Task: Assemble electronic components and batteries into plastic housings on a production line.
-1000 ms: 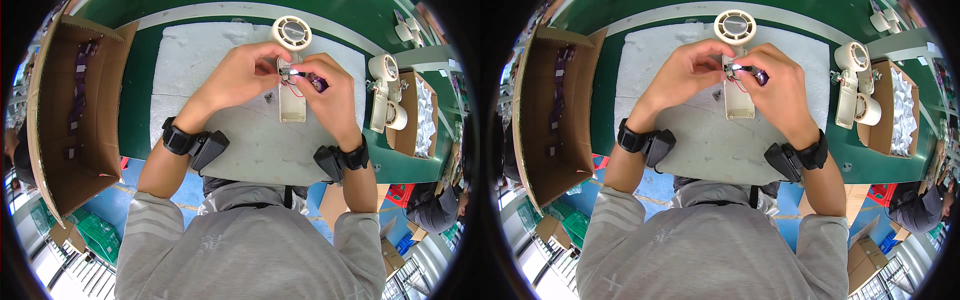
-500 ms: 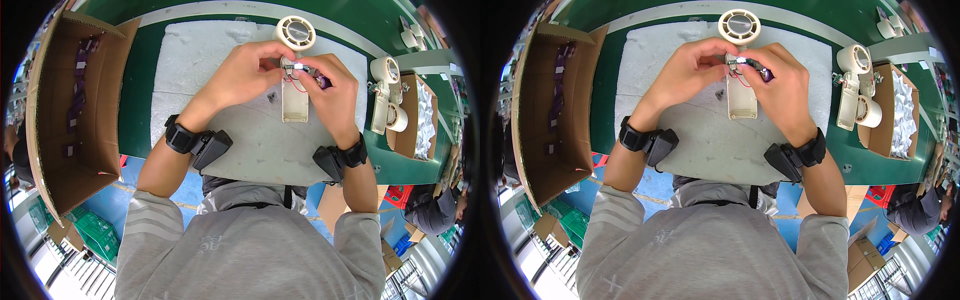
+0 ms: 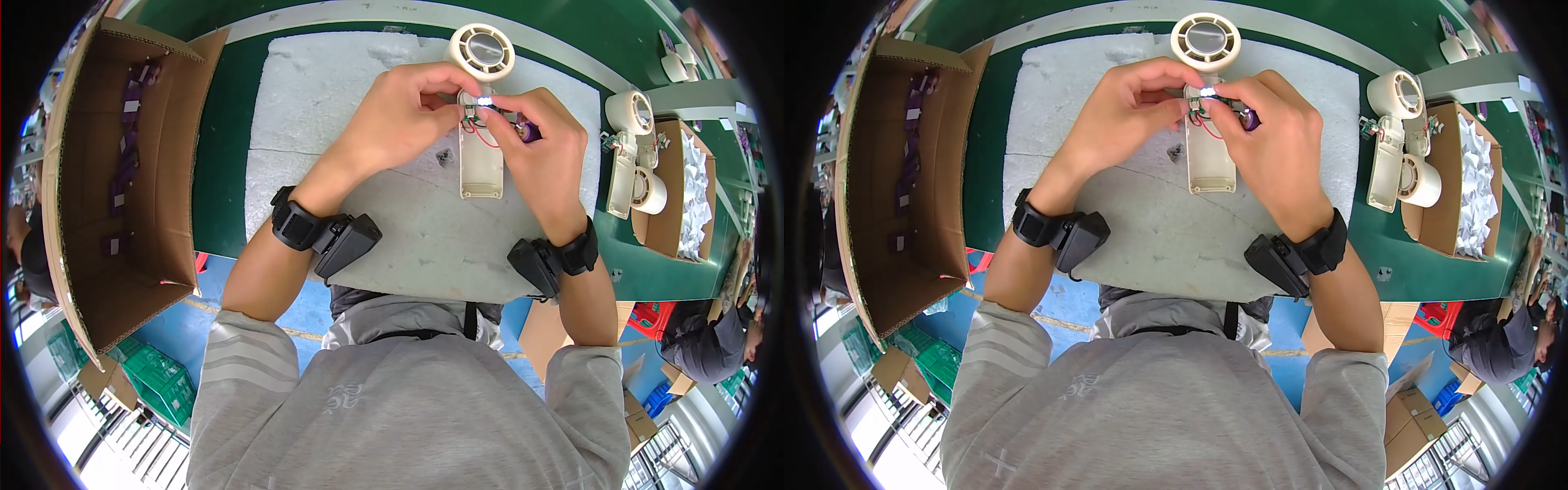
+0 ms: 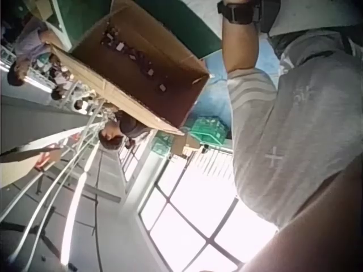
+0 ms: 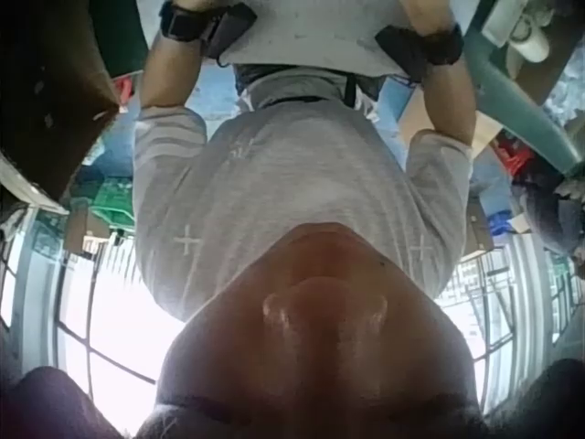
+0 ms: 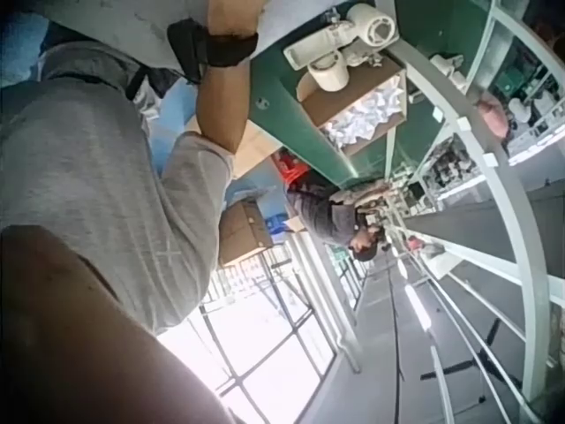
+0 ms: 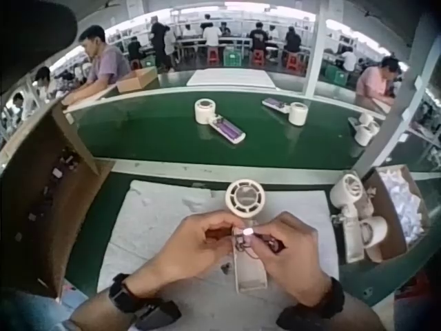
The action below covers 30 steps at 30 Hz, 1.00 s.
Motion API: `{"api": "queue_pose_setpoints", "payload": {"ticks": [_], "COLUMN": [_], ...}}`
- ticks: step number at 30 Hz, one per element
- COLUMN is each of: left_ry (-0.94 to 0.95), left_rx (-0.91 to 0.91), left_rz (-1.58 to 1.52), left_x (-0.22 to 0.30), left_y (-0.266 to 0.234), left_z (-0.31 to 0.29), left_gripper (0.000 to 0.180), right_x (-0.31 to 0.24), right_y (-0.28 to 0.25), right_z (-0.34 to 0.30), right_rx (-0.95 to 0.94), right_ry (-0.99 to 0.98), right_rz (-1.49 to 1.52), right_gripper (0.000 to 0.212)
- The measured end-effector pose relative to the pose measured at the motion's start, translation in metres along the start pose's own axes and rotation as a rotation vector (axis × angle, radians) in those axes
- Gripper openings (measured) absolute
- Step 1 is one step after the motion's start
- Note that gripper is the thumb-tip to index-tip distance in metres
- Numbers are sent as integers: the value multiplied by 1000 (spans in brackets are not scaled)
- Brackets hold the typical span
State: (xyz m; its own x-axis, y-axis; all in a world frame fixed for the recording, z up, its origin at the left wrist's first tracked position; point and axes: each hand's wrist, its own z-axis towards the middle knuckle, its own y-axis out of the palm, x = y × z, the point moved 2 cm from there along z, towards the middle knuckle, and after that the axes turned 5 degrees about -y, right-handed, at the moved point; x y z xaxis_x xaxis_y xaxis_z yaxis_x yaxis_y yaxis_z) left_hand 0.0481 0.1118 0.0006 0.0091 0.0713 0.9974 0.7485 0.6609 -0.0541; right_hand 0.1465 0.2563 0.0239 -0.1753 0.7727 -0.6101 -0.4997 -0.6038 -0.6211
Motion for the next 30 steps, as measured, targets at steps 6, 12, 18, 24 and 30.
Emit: {"api": "queue_pose_setpoints", "payload": {"ticks": [6, 12, 18, 24, 30], "left_ry": [-15, 101, 175, 84, 28], "left_rx": [25, 11, 19, -95, -147], "left_rz": [148, 373, 356, 189, 208], "left_x": [3, 12, 5, 8, 9], "left_y": [0, 1, -2, -10, -14], "left_z": [-1, -1, -2, -2, 0], "left_gripper": [29, 32, 32, 31, 30], "right_x": [0, 1, 2, 5, 10], "right_y": [0, -2, -20, -33, -38], "right_z": [0, 2, 9, 2, 11], "right_rx": [10, -81, -553, -646, -579], "right_ry": [9, 96, 354, 462, 804], "right_rz": [-3, -6, 276, 697, 785], "right_gripper": [14, 17, 35, 48, 45]}}
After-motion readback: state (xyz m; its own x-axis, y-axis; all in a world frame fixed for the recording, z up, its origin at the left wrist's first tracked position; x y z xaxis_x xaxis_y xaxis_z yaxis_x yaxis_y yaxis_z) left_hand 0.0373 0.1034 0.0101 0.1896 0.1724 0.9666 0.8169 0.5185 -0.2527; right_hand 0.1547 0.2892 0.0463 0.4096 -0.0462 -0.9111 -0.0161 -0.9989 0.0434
